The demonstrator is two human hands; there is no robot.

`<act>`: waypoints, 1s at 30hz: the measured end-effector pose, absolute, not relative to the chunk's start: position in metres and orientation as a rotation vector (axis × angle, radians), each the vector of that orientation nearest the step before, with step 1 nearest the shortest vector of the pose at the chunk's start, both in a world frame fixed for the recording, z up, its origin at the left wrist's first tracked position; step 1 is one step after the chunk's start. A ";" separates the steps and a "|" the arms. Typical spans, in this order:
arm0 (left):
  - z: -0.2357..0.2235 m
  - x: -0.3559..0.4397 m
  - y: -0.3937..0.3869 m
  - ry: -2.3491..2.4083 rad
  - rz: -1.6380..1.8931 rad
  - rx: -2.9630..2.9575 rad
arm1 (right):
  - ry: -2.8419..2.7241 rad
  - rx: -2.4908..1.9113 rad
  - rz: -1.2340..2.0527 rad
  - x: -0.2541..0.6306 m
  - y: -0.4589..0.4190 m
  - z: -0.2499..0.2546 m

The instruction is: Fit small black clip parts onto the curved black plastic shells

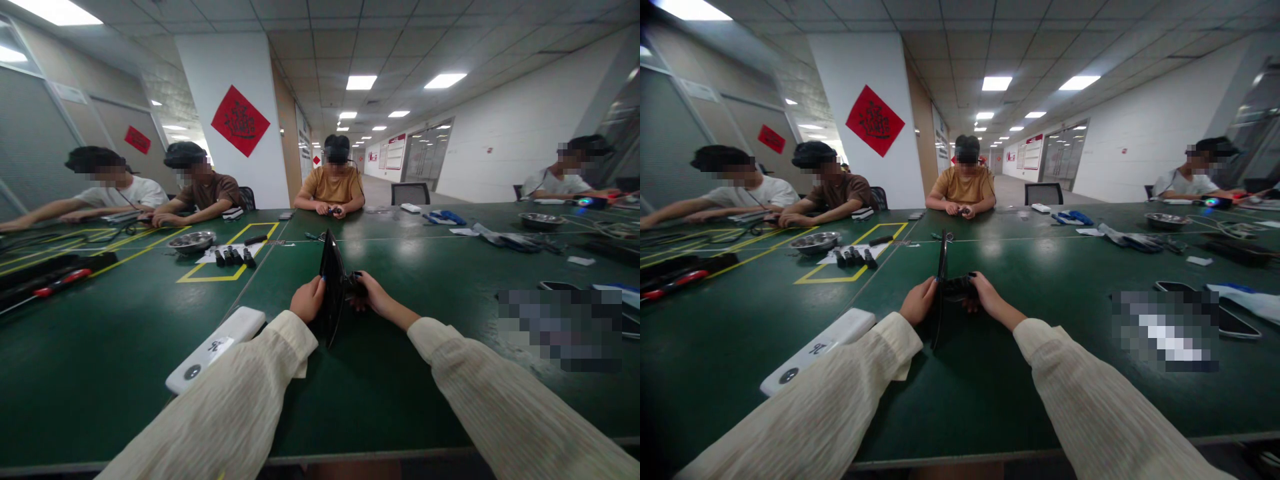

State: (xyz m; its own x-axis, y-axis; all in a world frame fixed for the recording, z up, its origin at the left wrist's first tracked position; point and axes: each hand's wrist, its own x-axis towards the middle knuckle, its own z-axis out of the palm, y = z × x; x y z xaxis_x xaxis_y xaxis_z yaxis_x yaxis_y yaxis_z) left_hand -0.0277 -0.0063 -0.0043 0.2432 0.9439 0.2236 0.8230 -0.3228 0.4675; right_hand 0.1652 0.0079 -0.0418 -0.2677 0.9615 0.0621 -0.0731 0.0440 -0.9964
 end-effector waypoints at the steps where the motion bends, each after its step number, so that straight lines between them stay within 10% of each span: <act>1: -0.004 -0.028 -0.006 1.651 0.689 2.264 | -1.382 -0.971 1.394 0.165 0.008 -0.042; 30: -0.005 -0.028 -0.007 1.653 0.703 2.268 | -1.380 -1.013 1.372 0.163 0.002 -0.035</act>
State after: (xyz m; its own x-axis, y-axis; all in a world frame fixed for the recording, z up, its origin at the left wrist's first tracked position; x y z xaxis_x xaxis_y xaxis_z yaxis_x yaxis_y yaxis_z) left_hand -0.0279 -0.0068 -0.0050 0.2411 0.9418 0.2344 0.8221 -0.3266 0.4663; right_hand 0.1634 0.0020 -0.0354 -0.2460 0.9678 0.0539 -0.0478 0.0435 -0.9979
